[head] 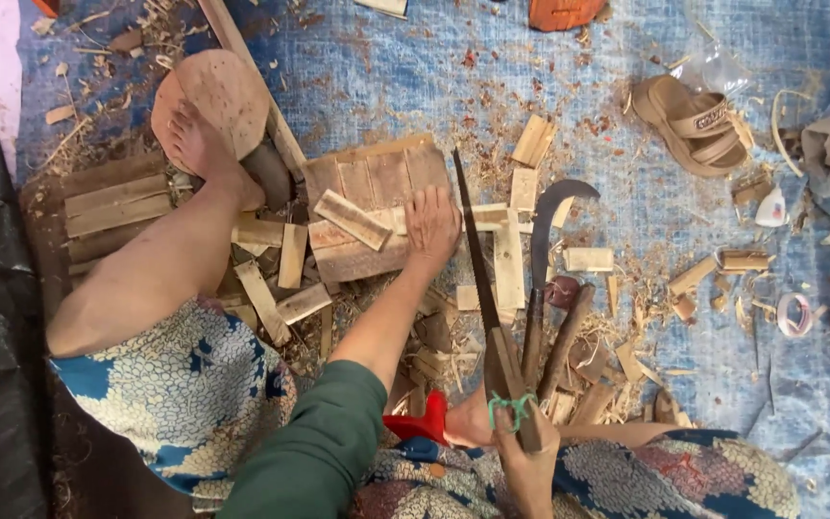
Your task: A person uses a hand saw, a sickle, and a hammer to cut, trim, and assemble small wooden blocks while sitting on a tarp.
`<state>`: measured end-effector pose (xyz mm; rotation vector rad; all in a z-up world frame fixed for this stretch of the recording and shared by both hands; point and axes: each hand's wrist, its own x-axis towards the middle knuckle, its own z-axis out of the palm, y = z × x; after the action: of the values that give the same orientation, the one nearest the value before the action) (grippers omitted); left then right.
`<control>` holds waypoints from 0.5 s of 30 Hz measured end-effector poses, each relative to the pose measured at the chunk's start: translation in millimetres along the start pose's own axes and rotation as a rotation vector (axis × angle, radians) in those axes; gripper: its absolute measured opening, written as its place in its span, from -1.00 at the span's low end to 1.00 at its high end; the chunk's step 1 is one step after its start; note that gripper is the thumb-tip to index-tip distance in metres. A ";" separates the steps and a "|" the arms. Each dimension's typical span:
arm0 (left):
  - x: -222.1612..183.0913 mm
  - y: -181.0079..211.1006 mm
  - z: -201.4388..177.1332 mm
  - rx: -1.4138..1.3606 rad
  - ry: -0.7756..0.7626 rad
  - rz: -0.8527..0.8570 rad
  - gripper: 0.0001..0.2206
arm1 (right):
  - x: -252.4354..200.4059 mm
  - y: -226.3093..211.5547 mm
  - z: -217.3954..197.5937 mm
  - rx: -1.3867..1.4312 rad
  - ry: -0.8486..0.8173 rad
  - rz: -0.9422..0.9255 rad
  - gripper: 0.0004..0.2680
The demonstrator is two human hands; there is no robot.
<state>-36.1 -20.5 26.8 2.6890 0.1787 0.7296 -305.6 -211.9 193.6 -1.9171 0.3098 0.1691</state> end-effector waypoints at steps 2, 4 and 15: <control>-5.2 2.2 0.9 0.040 0.013 0.023 -0.92 | -9.1 5.3 2.5 0.077 0.029 -0.001 -0.87; -1.9 -1.6 7.2 0.086 0.047 0.054 -0.89 | -7.8 1.6 11.0 0.165 0.060 -0.023 -0.93; 8.3 -3.7 6.2 0.110 0.001 0.063 -0.88 | 9.7 -28.3 8.7 0.076 0.012 0.024 -0.86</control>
<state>-25.9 -17.1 24.3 2.8098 0.1382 0.7611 -287.7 -195.6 213.3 -1.8401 0.3425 0.1600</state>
